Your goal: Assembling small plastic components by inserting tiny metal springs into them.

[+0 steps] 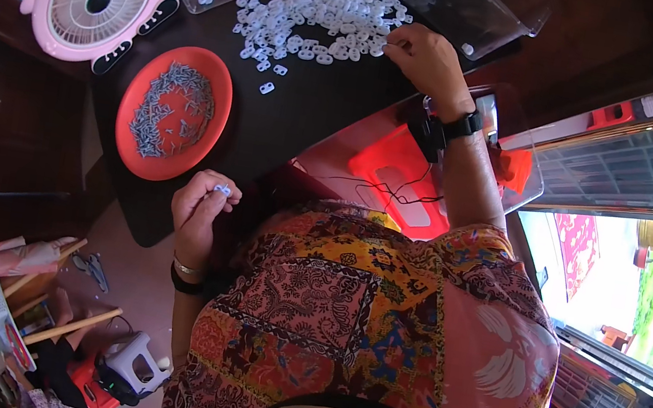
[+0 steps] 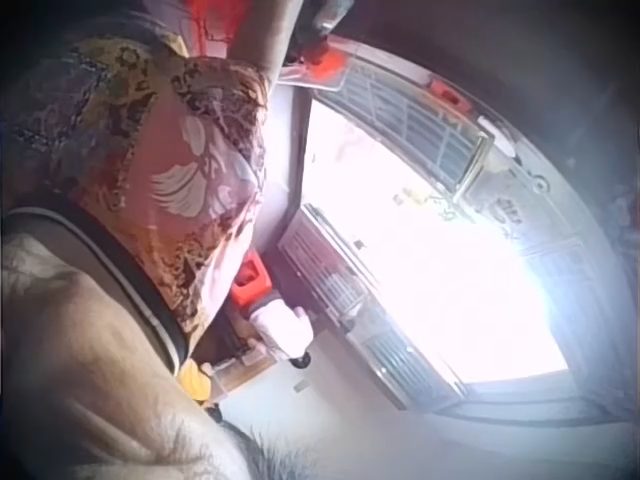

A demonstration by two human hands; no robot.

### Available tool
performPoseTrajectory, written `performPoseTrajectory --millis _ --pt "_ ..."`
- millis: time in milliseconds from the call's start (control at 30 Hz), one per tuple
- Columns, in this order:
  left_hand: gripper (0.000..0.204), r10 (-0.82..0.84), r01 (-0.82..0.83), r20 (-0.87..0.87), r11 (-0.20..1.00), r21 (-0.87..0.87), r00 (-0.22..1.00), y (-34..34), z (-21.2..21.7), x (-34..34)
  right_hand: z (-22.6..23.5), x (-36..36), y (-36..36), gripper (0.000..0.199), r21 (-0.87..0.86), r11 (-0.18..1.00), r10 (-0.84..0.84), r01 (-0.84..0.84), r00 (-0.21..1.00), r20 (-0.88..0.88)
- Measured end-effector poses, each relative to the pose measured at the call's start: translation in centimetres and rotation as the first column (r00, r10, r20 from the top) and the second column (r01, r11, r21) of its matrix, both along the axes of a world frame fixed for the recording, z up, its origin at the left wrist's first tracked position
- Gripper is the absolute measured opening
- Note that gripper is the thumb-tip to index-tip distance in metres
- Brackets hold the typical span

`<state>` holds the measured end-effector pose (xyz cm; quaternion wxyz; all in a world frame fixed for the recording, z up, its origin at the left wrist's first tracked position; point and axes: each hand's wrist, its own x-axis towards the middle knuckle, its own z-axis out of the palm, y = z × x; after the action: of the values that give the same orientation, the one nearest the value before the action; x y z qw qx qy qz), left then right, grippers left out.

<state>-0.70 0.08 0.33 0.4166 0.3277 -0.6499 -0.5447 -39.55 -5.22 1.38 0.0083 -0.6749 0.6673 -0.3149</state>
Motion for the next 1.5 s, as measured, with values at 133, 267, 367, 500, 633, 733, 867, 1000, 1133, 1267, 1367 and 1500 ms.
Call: performPoseTrajectory --millis 133,267,367,500,633,733,867,1000,1133,1267,1367,1500 --pt "0.013 -0.019 0.019 -0.008 1.000 -0.005 1.000 0.1 0.0 0.2 -0.1 1.6 -0.6 0.018 -0.129 0.991 0.001 -0.027 0.981 -0.192" --pt "0.013 -0.017 0.017 -0.007 1.000 0.002 1.000 -0.1 0.0 0.2 -0.5 3.0 -1.5 0.017 -0.080 0.993 0.074 -0.083 0.991 -0.111" --pt "0.015 -0.009 0.009 -0.008 1.000 0.024 1.000 -0.4 0.0 0.0 -0.3 4.0 -2.3 0.018 -0.036 0.993 0.109 -0.114 0.985 -0.136" --pt "0.017 0.016 -0.016 -0.003 0.996 0.092 1.000 -0.7 0.2 -0.2 0.7 6.0 -2.6 0.016 -0.058 0.982 0.172 -0.180 0.977 -0.127" --pt "0.018 0.041 -0.034 -0.037 0.987 0.155 0.998 -1.0 0.0 -0.3 1.5 9.0 -2.5 0.015 -0.083 0.939 0.328 -0.333 0.942 -0.066" --pt "0.017 0.029 -0.026 -0.013 0.985 0.173 1.000 -1.1 -0.2 -0.4 2.1 9.7 -2.8 0.016 -0.031 0.931 0.360 -0.364 0.928 -0.094" --pt "0.016 0.034 -0.025 -0.047 0.982 0.188 0.998 -1.0 -0.5 -0.3 3.3 10.1 -2.9 0.017 0.003 0.930 0.364 -0.366 0.923 -0.122" --pt "0.015 0.021 -0.010 -0.066 0.986 0.165 0.998 -1.0 -0.5 -0.3 3.3 11.0 -3.2 0.015 0.016 0.924 0.383 -0.382 0.922 -0.050" --pt "0.014 0.009 0.001 -0.065 0.988 0.153 0.998 -0.9 -0.4 -0.4 3.5 10.4 -3.8 0.017 -0.018 0.920 0.390 -0.392 0.919 -0.057" --pt "0.015 0.013 -0.001 -0.083 0.990 0.143 0.996 -0.6 -0.5 -0.2 3.9 6.1 -4.3 0.018 -0.095 0.971 0.216 -0.219 0.976 -0.042" --pt "0.016 0.006 0.005 -0.083 0.991 0.133 0.997 -0.7 -0.7 -0.2 3.7 4.7 -3.1 0.021 -0.002 0.984 0.178 -0.179 0.983 -0.043" --pt "0.017 0.003 0.008 -0.085 0.992 0.127 0.996 -0.9 -0.6 -0.2 2.8 5.0 -1.8 0.021 0.086 0.972 0.220 -0.219 0.975 -0.005"
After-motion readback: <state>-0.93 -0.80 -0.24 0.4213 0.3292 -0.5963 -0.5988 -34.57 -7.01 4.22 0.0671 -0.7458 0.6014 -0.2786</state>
